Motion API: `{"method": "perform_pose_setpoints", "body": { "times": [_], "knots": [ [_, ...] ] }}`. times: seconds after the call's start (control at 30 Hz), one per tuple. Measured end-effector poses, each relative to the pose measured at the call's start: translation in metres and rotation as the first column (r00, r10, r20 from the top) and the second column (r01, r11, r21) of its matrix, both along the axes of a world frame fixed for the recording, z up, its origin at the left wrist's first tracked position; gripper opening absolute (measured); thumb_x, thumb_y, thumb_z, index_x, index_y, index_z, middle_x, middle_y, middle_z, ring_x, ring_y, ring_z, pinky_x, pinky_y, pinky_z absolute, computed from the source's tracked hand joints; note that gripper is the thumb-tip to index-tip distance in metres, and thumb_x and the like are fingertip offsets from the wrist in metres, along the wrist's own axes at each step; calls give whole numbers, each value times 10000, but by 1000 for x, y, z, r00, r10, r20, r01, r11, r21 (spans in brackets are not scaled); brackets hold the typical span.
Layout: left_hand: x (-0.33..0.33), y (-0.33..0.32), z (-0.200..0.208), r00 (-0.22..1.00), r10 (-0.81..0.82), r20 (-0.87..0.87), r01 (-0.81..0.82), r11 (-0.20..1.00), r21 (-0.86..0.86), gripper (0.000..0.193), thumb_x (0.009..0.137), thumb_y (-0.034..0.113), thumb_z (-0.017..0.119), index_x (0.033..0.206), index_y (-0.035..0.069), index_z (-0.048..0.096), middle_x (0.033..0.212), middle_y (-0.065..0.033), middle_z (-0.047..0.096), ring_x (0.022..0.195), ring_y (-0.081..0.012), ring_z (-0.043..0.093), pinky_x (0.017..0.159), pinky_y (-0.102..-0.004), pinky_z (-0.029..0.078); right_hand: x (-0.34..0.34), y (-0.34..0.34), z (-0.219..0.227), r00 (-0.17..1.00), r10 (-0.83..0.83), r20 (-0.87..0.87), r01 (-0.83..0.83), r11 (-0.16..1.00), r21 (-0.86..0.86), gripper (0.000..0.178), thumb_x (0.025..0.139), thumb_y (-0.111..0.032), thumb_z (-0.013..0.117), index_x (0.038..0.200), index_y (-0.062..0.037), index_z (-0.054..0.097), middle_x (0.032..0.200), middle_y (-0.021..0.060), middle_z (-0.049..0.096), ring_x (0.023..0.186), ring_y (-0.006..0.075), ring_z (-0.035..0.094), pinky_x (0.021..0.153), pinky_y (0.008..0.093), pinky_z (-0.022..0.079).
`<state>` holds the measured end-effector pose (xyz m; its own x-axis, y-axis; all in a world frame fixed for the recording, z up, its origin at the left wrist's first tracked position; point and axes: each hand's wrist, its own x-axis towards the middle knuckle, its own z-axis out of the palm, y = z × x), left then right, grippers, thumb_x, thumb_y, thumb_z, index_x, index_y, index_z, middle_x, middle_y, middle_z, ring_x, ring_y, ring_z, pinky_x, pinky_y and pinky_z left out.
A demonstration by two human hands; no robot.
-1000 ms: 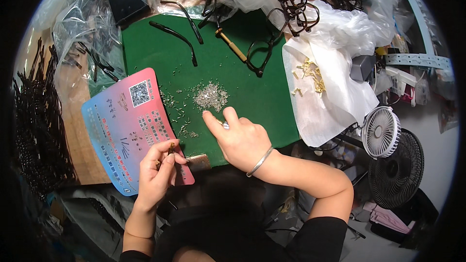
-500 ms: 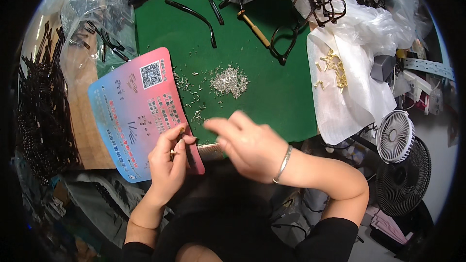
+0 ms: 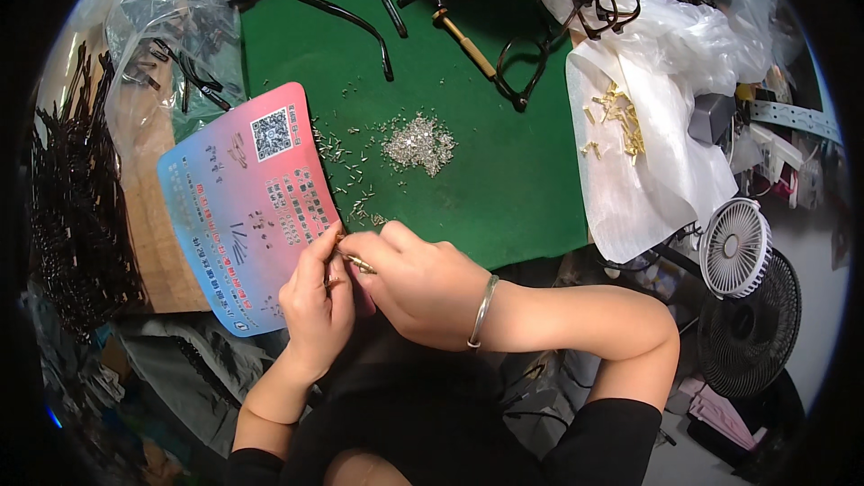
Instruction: The person assembles eyeglasses by hand at a workbench. They pick up small metal screws and insert them into the hinges of black eyeglass frames, then use a screwdriver to tighten the screws. The process is repeated for multiple frames.
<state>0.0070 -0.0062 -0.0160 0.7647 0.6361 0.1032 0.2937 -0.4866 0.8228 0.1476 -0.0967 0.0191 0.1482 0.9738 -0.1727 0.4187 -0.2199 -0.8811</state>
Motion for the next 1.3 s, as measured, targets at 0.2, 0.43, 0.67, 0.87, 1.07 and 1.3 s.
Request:
{"method": "perform_pose_setpoints", "body": {
  "times": [0.2,0.43,0.67,0.87,1.07,1.3],
  "knots": [
    [0,4,5,998,-13,-66,8,998,-70,281,843,-46,508,1120,-31,556,932,-182,638,765,-281,660,671,-311,515,16,15,12,737,-275,-617,-100,859,-503,294,924,-194,404,1142,-21,497,767,71,574,502,124,538,437,265,449],
    [1,9,8,996,-30,-87,19,993,-119,264,836,-39,516,1094,-27,567,922,-185,641,767,-295,659,672,-319,515,15,21,13,786,-250,-566,-96,854,-511,272,909,-175,428,1121,-25,509,808,92,584,595,147,577,499,291,466],
    [3,9,12,989,-54,-141,35,990,-134,291,825,-47,514,1112,-27,559,932,-188,641,781,-299,657,695,-318,515,0,2,-19,1000,3,-26,-3,1000,-17,310,895,-136,496,1194,-55,492,879,99,542,698,233,589,569,324,499],
    [4,14,5,999,44,-26,-47,989,-139,416,887,-42,447,1298,4,409,965,-148,650,683,-164,604,637,-275,499,2,-3,18,971,41,234,-2,986,-166,358,864,-156,553,1204,-68,482,896,116,503,708,272,593,589,354,515],
    [-5,41,-10,958,-227,177,204,969,139,403,679,-149,558,1010,59,659,973,-183,656,812,-291,680,691,-289,549,17,-12,1,979,-75,192,92,992,-84,274,889,-183,512,1112,-36,451,923,167,507,745,350,593,673,423,495],
    [-8,49,10,981,46,186,107,675,-730,289,847,-81,473,1123,-60,554,1094,-152,629,836,-163,651,691,-252,526,79,-13,9,865,-317,389,355,935,-26,302,832,-303,601,849,-7,542,769,176,599,706,338,604,634,414,488]
  ]
}}
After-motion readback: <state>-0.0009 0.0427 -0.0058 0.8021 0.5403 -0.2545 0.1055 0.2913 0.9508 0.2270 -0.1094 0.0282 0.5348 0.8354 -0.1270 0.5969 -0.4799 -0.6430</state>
